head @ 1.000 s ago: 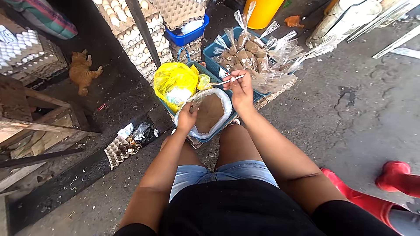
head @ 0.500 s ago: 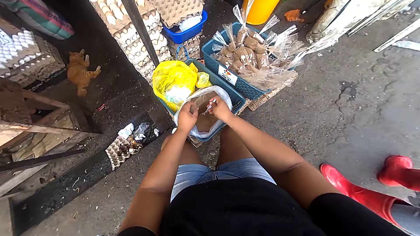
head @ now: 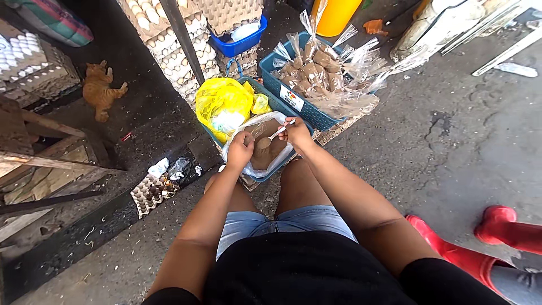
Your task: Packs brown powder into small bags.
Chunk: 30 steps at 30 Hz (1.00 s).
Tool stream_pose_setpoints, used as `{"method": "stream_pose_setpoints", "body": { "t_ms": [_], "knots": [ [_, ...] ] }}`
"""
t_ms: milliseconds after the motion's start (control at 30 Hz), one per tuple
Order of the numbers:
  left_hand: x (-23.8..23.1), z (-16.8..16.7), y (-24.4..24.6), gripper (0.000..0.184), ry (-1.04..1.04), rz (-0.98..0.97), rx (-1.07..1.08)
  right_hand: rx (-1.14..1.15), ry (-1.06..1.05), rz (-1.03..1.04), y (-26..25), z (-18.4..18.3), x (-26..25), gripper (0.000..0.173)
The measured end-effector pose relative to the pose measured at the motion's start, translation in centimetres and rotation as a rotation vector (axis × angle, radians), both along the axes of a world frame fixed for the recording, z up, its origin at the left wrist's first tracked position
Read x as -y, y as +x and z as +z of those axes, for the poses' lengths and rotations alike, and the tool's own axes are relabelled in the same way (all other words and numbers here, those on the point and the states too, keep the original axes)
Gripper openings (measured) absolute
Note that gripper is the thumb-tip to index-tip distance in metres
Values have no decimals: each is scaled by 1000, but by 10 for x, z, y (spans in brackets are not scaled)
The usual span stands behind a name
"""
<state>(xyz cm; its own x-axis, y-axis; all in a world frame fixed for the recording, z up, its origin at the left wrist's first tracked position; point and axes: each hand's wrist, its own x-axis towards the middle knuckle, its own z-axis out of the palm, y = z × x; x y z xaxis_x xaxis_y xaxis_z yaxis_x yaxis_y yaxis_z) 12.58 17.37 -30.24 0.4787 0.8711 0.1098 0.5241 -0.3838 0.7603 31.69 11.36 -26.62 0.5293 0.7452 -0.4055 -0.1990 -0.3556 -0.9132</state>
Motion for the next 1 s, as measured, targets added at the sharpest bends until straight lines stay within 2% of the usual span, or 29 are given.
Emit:
{"method": "stream_pose_setpoints", "body": {
  "t_ms": [200,300,433,600,667,767,800,867,1000],
  "knots": [
    [-1,-1,0,25,-4,10,12,-19,200,-154,23,52,5,26],
    [-1,1,1,25,-26,8,-18,36,261,-151,21,69,4,25],
    [-2,1,1,25,-38,-2,-34,166,260,-17,4,60,-2,29],
    [-4,1,1,37,-79,-22,-58,238,274,198,-30,46,4,30],
    [-2,4,0,36,-91,-21,-63,279,362,151,-28,47,6,29],
    [-3,4,-1,30,-88,-1,-44,406,508,-43,-7,41,1,30],
    [-4,4,-1,28,-92,10,-30,450,503,-90,-1,36,-1,31],
    [-5,3,0,28,-100,30,-4,538,349,-69,5,18,-2,33],
    [-9,1,2,28,-113,43,34,600,-46,253,-7,-24,-2,39]
  ]
}}
